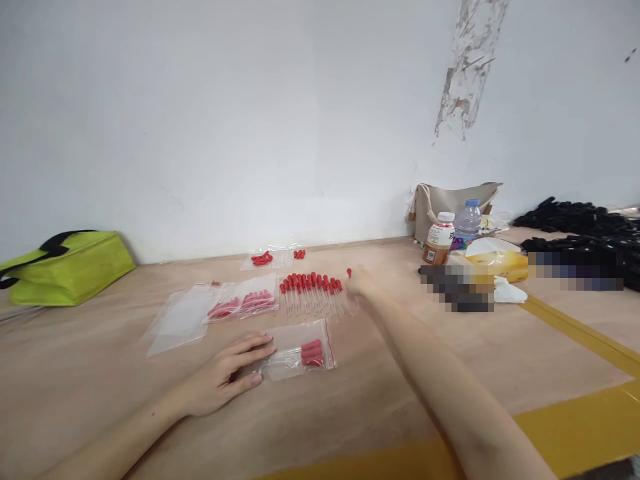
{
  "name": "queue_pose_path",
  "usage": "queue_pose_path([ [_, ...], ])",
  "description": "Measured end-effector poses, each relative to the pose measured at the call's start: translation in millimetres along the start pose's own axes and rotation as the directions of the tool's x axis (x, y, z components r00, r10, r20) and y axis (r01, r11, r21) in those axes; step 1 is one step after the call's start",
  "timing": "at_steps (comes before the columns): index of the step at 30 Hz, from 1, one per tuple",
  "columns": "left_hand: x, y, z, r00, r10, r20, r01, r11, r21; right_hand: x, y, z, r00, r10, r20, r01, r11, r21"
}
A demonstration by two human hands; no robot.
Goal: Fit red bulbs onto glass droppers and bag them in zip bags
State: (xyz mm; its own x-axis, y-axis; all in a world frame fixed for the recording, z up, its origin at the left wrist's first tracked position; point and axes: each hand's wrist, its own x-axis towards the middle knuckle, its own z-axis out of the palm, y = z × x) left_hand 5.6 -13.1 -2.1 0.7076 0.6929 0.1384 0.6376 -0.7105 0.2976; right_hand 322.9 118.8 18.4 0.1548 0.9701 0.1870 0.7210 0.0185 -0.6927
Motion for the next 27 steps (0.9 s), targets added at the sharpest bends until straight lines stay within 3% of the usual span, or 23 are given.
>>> queue_pose_path([
  [2,0.1,-0.4,0.3,1.000,0.001,0.002,-0.001,1.000,0.001,-11.1,3.5,-8.4,0.999,0.020,-0.033,-0.018,0.997,0.074],
  [4,0.3,-0.7,0.3,1.000,0.008,-0.001,-0.008,1.000,0.004,-28.0,8.3,-11.0,0.998,0.046,-0.049,-0.030,0.958,0.284],
  [6,0.7,-0.8,0.3,1.000,0.015,-0.008,-0.015,1.000,0.004,-48.3,12.8,-6.2,0.996,0.074,-0.044,-0.039,0.843,0.537],
  [9,1.0,-0.7,0.3,1.000,0.011,-0.015,-0.011,1.000,0.002,-75.9,16.3,8.9,0.995,0.101,-0.027,-0.053,0.708,0.704],
  [13,0.7,-0.3,0.6,1.000,0.001,-0.009,0.000,1.000,0.011,-93.4,14.1,23.6,0.993,0.106,-0.044,-0.034,0.632,0.774],
  [21,0.1,-1.1,2.4,1.000,-0.001,-0.002,0.001,1.000,0.006,-95.8,10.6,21.9,0.993,0.104,-0.054,-0.021,0.614,0.789],
  [27,0.2,0.0,1.7,1.000,0.003,0.001,-0.003,1.000,0.012,-102.8,6.3,26.7,0.994,0.101,0.032,-0.072,0.420,0.905],
])
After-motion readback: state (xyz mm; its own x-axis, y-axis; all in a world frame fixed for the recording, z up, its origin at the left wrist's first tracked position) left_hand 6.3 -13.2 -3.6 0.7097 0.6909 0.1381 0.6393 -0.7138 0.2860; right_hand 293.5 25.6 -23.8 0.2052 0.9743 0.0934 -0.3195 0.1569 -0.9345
